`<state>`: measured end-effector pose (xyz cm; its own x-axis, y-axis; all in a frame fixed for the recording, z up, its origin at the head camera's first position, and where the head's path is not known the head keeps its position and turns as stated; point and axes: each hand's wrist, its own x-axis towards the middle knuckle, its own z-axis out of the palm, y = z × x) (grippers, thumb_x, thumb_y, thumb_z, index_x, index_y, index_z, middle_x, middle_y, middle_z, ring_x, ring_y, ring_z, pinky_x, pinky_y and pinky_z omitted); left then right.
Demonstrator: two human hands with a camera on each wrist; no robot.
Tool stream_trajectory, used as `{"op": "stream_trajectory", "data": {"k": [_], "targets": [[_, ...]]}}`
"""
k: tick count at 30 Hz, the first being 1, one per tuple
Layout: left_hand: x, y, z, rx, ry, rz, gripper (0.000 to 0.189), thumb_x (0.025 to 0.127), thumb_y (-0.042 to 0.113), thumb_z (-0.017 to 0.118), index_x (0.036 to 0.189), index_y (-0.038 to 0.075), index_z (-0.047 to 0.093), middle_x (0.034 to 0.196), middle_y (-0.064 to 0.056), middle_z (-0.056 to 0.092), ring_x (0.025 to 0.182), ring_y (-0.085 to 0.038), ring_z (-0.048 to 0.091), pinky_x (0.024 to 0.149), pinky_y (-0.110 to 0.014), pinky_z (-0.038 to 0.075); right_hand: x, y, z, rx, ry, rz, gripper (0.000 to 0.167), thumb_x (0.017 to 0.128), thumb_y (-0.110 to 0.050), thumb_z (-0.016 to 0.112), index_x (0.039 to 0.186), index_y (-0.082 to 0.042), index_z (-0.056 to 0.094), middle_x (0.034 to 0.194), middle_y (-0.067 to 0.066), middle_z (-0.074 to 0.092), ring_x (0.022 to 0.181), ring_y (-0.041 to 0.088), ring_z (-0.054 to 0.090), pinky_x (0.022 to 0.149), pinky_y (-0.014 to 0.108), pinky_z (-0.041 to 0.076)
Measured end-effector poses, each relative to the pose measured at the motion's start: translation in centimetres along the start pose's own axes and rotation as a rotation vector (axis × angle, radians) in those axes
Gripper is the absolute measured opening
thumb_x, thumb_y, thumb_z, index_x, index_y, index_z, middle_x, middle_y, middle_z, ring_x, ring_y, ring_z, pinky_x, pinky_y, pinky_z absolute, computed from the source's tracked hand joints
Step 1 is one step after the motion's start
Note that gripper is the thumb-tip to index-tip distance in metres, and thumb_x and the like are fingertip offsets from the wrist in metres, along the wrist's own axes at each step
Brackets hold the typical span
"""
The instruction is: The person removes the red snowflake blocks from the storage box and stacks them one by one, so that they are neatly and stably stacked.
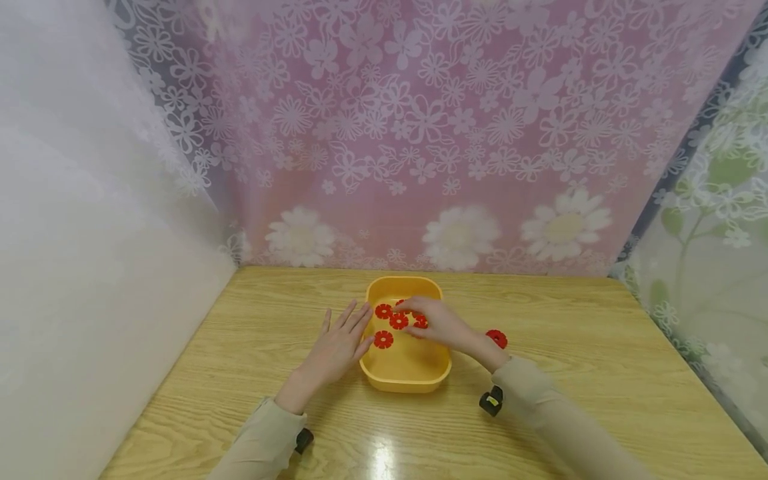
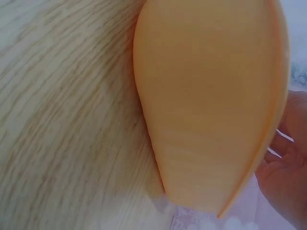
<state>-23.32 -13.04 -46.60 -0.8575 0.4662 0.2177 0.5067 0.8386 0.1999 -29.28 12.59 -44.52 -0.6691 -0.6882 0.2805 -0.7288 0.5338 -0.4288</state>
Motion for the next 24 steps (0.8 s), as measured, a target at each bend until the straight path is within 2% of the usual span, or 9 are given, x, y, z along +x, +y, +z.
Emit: {"op": "stream_trajectory", "data": {"k": [6,13,20,24], "targets": [[0.1,0.0,0.1,0.002,-0.010,-0.005,0.059,0.108,0.035,0.048,0.158,0.007,0.035,0.165,-0.007,0.031,0.155,-0.031,0.018,0.119,-0.068,0.008,1.0,0.4,1.2,-0.036,-0.074,-0.037,0.036,0.091,-0.012,0.077,0.125,-0.002,0.070,0.121,0.013,0.071,0.117,0.032,0.064,0.102,0.049,0.050],[0.1,-0.3,0.4,0.021,-0.009,-0.003,0.060,0.108,0.037,0.047,0.159,0.007,0.035,0.165,-0.006,0.030,0.155,-0.031,0.018,0.119,-0.068,0.009,1.6,-0.1,2.0,-0.069,-0.177,-0.070,0.034,0.093,-0.014,0.074,0.125,-0.002,0.070,0.123,0.011,0.072,0.117,0.030,0.065,0.102,0.046,0.051],[0.0,-0.3,0.3,0.031,0.002,0.010,0.059,0.108,0.037,0.046,0.158,0.008,0.036,0.165,-0.007,0.032,0.154,-0.032,0.020,0.119,-0.068,0.010,2.5,0.0,2.7,-0.044,-0.242,-0.036,0.037,0.094,-0.013,0.074,0.128,-0.001,0.068,0.126,0.012,0.070,0.114,0.028,0.066,0.101,0.044,0.052],[0.0,-0.3,0.3,0.031,0.009,0.014,0.059,0.108,0.037,0.046,0.158,0.007,0.036,0.164,-0.007,0.033,0.154,-0.032,0.021,0.119,-0.069,0.011,2.8,0.2,3.2,-0.043,-0.282,-0.026,0.038,0.093,-0.012,0.075,0.128,-0.002,0.068,0.127,0.011,0.069,0.119,0.028,0.063,0.105,0.045,0.049]]}}
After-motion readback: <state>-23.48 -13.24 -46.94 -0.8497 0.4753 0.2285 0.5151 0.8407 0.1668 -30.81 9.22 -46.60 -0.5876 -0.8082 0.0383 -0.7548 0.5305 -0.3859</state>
